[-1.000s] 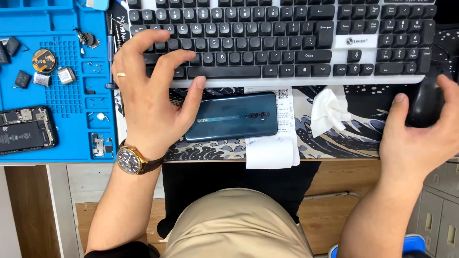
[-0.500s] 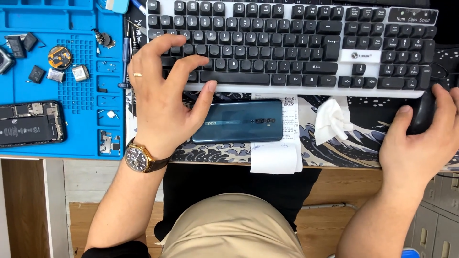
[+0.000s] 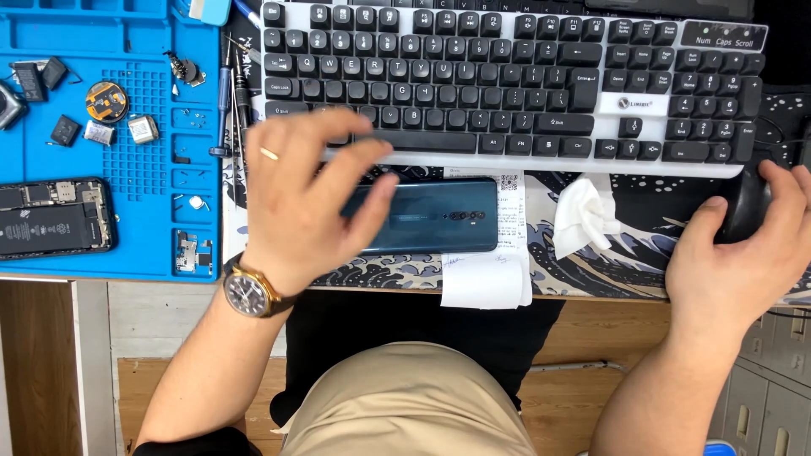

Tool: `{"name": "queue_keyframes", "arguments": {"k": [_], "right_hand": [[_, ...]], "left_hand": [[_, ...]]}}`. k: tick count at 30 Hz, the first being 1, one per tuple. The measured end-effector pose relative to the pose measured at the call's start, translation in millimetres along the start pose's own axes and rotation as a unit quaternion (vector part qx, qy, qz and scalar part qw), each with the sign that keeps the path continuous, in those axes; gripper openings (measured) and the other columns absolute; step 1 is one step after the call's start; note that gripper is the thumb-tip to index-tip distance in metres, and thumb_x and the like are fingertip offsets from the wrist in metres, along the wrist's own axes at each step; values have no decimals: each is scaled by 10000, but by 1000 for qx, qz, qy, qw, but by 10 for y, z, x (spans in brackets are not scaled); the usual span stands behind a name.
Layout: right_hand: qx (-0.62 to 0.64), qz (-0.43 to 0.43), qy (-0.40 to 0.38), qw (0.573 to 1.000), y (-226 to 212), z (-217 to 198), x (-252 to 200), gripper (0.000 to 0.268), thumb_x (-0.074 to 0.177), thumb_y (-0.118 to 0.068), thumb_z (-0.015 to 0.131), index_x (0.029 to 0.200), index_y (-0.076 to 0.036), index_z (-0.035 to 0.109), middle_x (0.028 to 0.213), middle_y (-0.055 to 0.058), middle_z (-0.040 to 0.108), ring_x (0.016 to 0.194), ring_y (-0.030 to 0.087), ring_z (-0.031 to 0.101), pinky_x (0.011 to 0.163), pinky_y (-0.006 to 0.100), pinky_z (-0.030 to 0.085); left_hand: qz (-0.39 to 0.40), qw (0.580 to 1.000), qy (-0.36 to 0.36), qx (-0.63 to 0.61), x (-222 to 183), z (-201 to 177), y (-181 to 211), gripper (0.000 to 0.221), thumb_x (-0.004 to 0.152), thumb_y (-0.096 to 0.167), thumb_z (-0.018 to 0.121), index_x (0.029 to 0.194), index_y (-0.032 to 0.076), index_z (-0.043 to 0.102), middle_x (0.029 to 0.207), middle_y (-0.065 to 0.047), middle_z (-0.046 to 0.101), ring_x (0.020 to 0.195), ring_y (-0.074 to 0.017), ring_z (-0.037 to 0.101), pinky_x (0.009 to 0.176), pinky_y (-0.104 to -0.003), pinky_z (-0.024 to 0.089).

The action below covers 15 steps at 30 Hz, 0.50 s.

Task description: Testing a smartphone's functionality by navigating menus and checking the camera while using a computer.

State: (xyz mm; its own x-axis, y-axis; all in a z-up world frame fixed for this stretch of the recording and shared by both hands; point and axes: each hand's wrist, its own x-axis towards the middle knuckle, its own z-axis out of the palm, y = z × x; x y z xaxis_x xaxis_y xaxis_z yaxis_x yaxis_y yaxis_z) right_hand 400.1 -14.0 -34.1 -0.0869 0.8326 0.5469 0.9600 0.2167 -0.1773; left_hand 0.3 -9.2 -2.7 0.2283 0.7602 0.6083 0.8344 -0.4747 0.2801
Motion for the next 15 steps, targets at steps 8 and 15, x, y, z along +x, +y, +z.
{"name": "queue_keyframes", "arguments": {"k": [8, 15], "right_hand": [[0, 27, 4, 1000, -18, -4, 1, 416, 949, 143, 670, 1362, 166, 636, 1408, 314, 524, 1281, 514, 541, 1043, 608, 448], [-5, 15, 12, 1000, -9, -6, -11, 432, 939, 144, 687, 1368, 149, 632, 1390, 307, 515, 1233, 525, 588, 976, 620, 494]], "left_hand": [[71, 977, -198, -26, -109, 34, 332, 459, 1023, 472, 585, 1314, 117, 602, 1329, -154, 569, 1181, -331, 581, 1059, -496, 425], [29, 970, -239, -22, -238, 132, 386, 722, 988, 568, 568, 1500, 69, 467, 1421, -148, 496, 1280, -354, 502, 1130, -532, 397]]}}
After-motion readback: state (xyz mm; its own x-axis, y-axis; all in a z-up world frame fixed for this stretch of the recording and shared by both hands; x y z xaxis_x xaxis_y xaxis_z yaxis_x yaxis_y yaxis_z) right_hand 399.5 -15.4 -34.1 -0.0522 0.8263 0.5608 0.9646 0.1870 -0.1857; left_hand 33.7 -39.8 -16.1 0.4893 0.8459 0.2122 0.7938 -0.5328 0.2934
